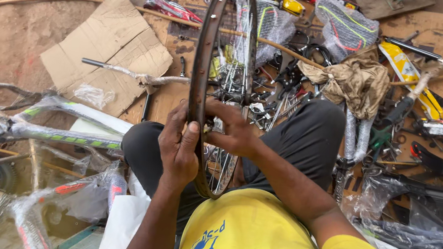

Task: The person is sitting on the floor in a workshop, working on a bicycle wheel. They are manually adjusting the spokes and tightening the nipples to true the wheel. The person rotates the wheel frequently to check alignment and continues the adjustment process.

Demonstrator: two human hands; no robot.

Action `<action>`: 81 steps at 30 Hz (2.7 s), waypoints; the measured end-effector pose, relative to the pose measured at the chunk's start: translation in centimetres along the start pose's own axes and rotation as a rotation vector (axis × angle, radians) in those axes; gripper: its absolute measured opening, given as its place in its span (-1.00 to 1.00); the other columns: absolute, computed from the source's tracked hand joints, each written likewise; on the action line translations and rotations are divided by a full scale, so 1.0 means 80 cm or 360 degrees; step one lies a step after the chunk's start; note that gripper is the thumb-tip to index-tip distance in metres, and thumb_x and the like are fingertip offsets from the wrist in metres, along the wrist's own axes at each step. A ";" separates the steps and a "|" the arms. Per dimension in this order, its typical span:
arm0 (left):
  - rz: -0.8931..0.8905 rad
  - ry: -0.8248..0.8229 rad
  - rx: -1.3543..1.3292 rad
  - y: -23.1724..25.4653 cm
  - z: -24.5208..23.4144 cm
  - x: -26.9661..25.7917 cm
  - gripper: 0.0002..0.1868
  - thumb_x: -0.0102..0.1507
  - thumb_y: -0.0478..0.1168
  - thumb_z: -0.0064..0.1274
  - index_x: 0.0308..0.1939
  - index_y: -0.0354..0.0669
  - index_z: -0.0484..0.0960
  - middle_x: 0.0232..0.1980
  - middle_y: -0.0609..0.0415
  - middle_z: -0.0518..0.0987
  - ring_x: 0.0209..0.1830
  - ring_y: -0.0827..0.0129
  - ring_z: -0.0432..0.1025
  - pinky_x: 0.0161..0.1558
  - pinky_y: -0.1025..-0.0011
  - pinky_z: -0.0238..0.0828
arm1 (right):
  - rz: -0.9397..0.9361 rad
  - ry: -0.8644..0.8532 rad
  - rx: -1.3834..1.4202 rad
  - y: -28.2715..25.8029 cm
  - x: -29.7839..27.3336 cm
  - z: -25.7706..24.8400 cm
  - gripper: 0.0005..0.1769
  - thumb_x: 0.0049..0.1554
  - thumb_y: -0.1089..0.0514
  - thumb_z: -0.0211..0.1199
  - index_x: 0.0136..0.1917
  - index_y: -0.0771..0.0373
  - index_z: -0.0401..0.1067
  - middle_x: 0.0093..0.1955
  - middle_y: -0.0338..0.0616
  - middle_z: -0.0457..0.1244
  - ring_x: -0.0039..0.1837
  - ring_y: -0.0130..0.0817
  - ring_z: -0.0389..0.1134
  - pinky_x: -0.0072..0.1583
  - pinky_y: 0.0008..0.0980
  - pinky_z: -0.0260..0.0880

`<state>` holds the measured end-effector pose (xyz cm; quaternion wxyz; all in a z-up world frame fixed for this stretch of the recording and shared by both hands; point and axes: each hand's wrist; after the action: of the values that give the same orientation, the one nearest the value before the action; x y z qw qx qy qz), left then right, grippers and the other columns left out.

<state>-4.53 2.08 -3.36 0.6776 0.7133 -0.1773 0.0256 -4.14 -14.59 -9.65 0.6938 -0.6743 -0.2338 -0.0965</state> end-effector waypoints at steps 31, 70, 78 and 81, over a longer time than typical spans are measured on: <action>0.0131 -0.0044 0.0110 -0.005 0.007 0.002 -0.59 0.47 -0.19 -0.10 0.32 -0.36 0.52 0.37 -0.22 0.50 0.41 0.07 0.40 0.40 0.22 0.32 | 0.0341 -0.0296 -0.0361 0.005 0.007 -0.021 -0.54 0.09 0.26 0.49 0.25 0.28 0.47 0.00 -0.18 0.38 -0.07 -0.42 0.43 0.00 -0.38 0.48; 0.0125 0.0072 0.0172 -0.008 -0.008 0.000 -0.62 0.48 -0.22 -0.07 0.33 -0.36 0.50 0.37 -0.19 0.51 0.45 0.03 0.39 0.49 0.19 0.27 | -0.0099 0.0078 -0.0027 -0.018 0.013 -0.006 -0.44 -0.01 0.23 0.52 0.23 0.33 0.43 0.12 -0.08 0.35 0.15 -0.26 0.42 0.22 -0.28 0.50; 0.0138 0.0088 0.0213 -0.004 -0.010 0.002 -0.61 0.45 -0.23 -0.09 0.30 -0.35 0.52 0.36 -0.17 0.53 0.44 0.02 0.40 0.49 0.19 0.26 | 0.0471 -0.0286 0.0121 0.004 0.018 -0.021 -0.54 0.03 0.27 0.48 0.20 0.27 0.46 0.11 -0.11 0.36 0.14 -0.33 0.40 0.20 -0.37 0.41; 0.0149 0.0060 0.0220 -0.004 -0.009 0.000 -0.64 0.46 -0.24 -0.08 0.29 -0.36 0.52 0.34 -0.18 0.54 0.43 0.00 0.39 0.50 0.17 0.23 | 0.0140 -0.0031 0.0521 -0.007 0.010 0.003 -0.59 0.09 0.22 0.53 0.18 0.26 0.49 0.22 -0.12 0.34 0.29 -0.29 0.36 0.33 -0.30 0.41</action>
<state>-4.26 2.76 -3.59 0.6281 0.7486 -0.1955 0.0829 -3.71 -14.28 -8.81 0.7957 -0.5627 -0.2233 -0.0200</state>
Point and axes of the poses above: each hand's wrist, its own x-axis towards the middle knuckle, its own z-axis out of the palm, y = z × x
